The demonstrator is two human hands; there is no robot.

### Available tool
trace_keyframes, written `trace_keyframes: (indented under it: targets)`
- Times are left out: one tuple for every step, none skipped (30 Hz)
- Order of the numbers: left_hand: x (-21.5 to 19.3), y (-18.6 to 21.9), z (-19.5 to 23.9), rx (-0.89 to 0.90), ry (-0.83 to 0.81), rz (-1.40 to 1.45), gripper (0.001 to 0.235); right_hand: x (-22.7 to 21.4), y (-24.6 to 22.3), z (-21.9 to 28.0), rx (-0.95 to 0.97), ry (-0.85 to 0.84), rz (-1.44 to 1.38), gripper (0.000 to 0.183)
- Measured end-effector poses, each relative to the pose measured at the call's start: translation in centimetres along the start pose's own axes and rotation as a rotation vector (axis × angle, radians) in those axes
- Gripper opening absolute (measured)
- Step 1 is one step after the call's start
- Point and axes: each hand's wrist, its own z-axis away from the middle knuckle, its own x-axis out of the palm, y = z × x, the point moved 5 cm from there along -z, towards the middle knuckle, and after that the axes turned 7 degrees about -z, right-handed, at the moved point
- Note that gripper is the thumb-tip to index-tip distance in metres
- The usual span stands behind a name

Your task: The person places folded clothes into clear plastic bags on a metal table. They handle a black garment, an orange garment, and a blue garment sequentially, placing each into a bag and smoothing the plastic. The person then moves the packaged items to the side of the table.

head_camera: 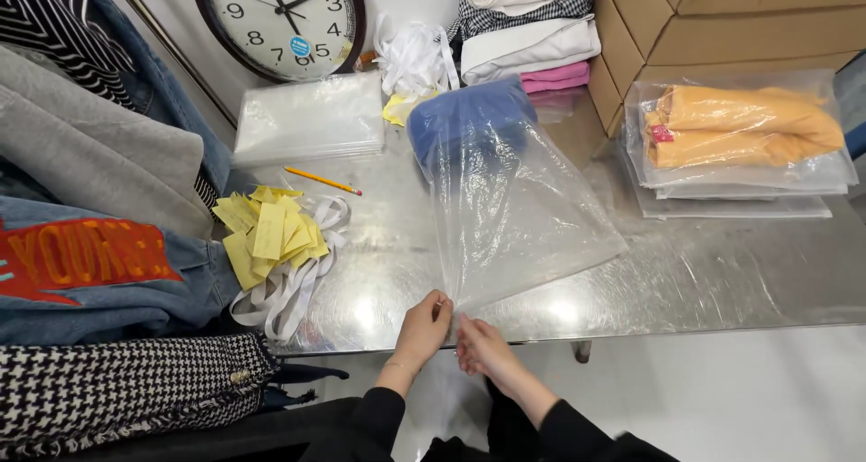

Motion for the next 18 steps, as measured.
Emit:
trace_keyframes:
  targets:
    - [-0.6, 1.2, 0.6, 0.007, -0.01, -0.023, 0.021, 0.9, -0.3, -0.3, -0.032, -0.018, 0.001, 0.044]
    - [-1.2, 2.4, 1.3, 0.015, -0.019, -0.045, 0.021, 1.8, -0.6, -0.6, -0.063, -0.037, 0.003, 0.046]
    - [-1.3, 2.7, 1.2, 0.02, -0.016, -0.048, 0.021, 2.2, -1.1, -0.5, -0.069, -0.039, 0.001, 0.046]
    - [-1.4, 3.1, 1.2, 0.034, -0.007, -0.056, 0.023, 2.6, -1.7, -0.5, -0.074, -0.029, -0.011, 0.044]
    - [-1.5, 3.4, 1.2, 0.047, 0.001, -0.063, 0.025, 2.9, -2.2, -0.4, -0.076, -0.018, -0.024, 0.042]
    - [-1.6, 3.3, 1.3, 0.049, 0.003, -0.065, 0.025, 2.6, -1.7, -1.3, -0.08, -0.019, -0.025, 0.042]
    - [-1.5, 3.3, 1.2, 0.04, 0.0, 0.0, 0.026, 2.3, -1.7, -2.2, -0.133, -0.033, -0.06, 0.039]
    - [-1.5, 3.2, 1.2, 0.031, -0.003, 0.066, 0.028, 2.0, -1.7, -3.2, -0.187, -0.047, -0.095, 0.038]
    - [-1.2, 2.7, 0.8, 0.035, 0.001, 0.066, 0.028, 2.2, -1.6, -3.2, -0.192, -0.05, -0.093, 0.038]
    - [-1.0, 2.4, 0.4, 0.069, 0.04, 0.067, 0.027, 2.3, -1.6, -3.2, -0.207, -0.02, -0.139, 0.037]
    - [-0.8, 1.9, 0.0, 0.1, 0.078, 0.068, 0.025, 2.3, -1.5, -3.2, -0.22, 0.011, -0.186, 0.037]
    - [-0.4, 1.6, -0.2, 0.103, 0.082, 0.068, 0.025, 2.4, -1.6, -3.4, -0.223, 0.008, -0.185, 0.037]
    - [-0.2, 1.3, -0.2, 0.11, 0.124, 0.072, 0.025, 2.2, -1.3, -3.6, -0.215, 0.076, -0.177, 0.037]
    - [0.0, 0.8, -0.3, 0.117, 0.167, 0.077, 0.025, 1.9, -1.1, -3.8, -0.206, 0.144, -0.17, 0.037]
    - [0.3, 0.6, -0.5, 0.114, 0.166, 0.075, 0.025, 2.1, -1.2, -3.9, -0.203, 0.144, -0.171, 0.037]
    - [0.4, 0.6, -0.7, 0.142, 0.2, 0.035, 0.024, 1.9, -1.5, -3.8, -0.247, 0.218, -0.147, 0.036]
    - [0.6, 0.5, -0.8, 0.169, 0.234, -0.003, 0.023, 1.6, -1.9, -3.7, -0.291, 0.293, -0.12, 0.037]
    - [0.9, 0.5, -0.9, 0.167, 0.233, -0.002, 0.023, 1.3, -2.3, -3.9, -0.288, 0.294, -0.119, 0.037]
